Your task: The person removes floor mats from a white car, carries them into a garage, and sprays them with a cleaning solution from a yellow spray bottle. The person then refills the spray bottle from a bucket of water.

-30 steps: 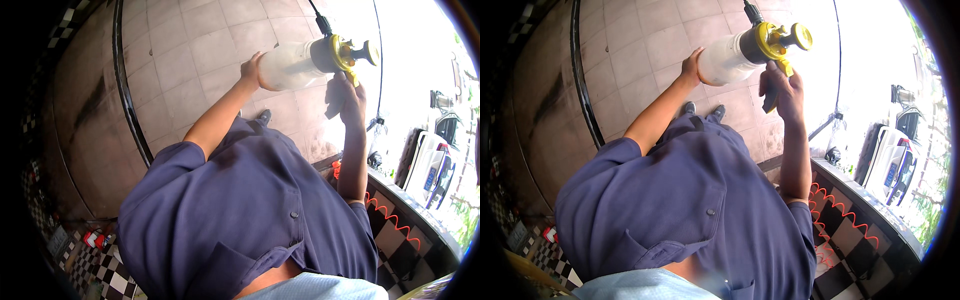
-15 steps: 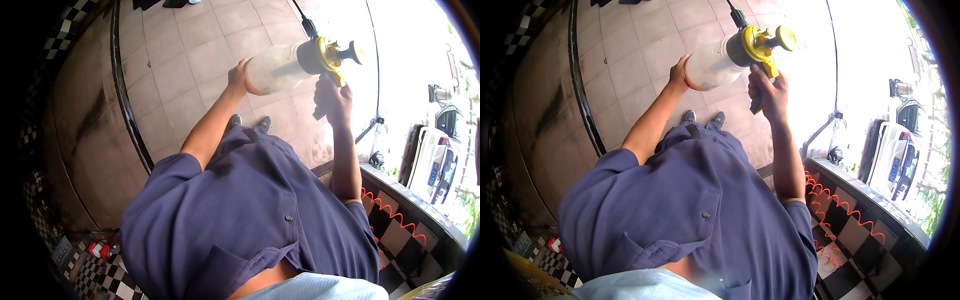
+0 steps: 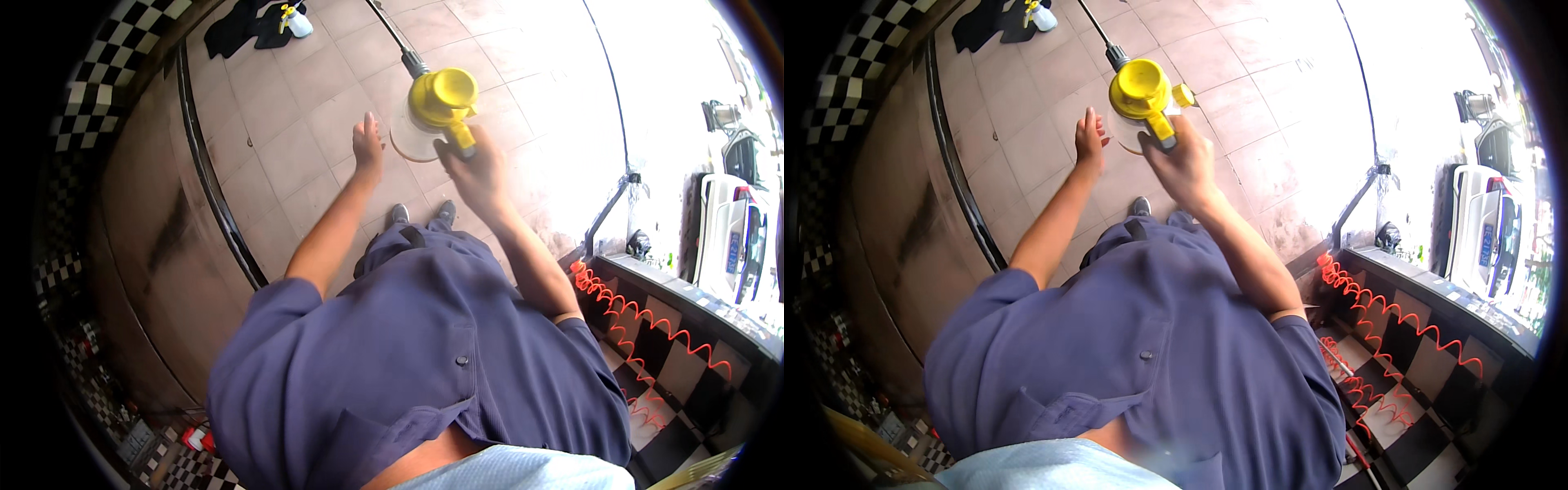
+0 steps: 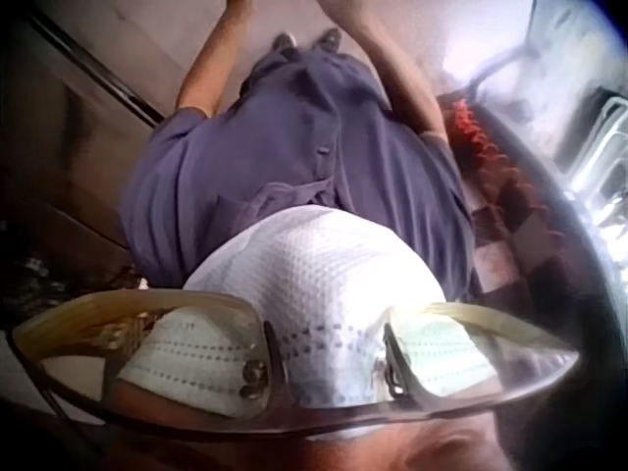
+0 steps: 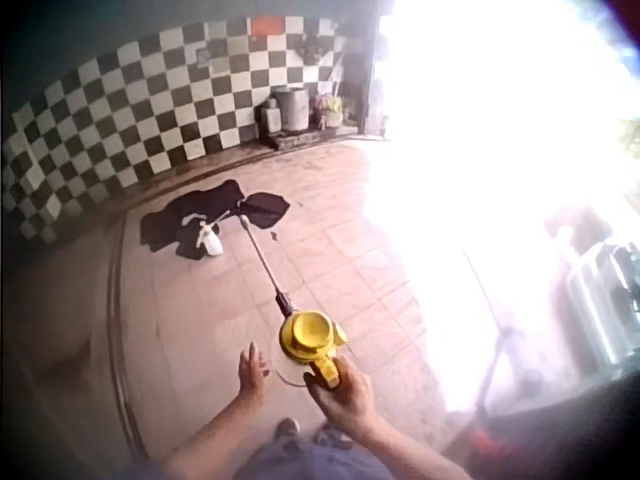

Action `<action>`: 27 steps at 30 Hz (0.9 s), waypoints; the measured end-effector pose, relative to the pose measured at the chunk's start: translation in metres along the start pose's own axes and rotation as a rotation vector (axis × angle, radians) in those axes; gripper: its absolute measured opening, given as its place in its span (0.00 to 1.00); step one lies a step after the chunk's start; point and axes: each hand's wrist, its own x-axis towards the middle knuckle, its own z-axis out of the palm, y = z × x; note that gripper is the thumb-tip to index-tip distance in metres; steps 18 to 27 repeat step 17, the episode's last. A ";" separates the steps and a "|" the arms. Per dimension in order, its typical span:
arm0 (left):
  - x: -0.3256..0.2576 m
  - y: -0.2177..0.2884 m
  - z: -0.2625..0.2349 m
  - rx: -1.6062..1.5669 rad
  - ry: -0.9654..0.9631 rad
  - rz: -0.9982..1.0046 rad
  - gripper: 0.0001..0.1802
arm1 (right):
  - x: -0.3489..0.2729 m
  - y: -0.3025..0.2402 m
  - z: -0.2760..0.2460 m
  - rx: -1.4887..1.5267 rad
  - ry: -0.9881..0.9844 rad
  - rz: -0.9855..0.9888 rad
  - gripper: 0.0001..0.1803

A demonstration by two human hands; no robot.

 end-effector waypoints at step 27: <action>-0.104 0.059 0.061 0.044 -0.442 0.272 0.24 | 0.070 0.126 -0.032 -0.372 -0.073 -0.155 0.46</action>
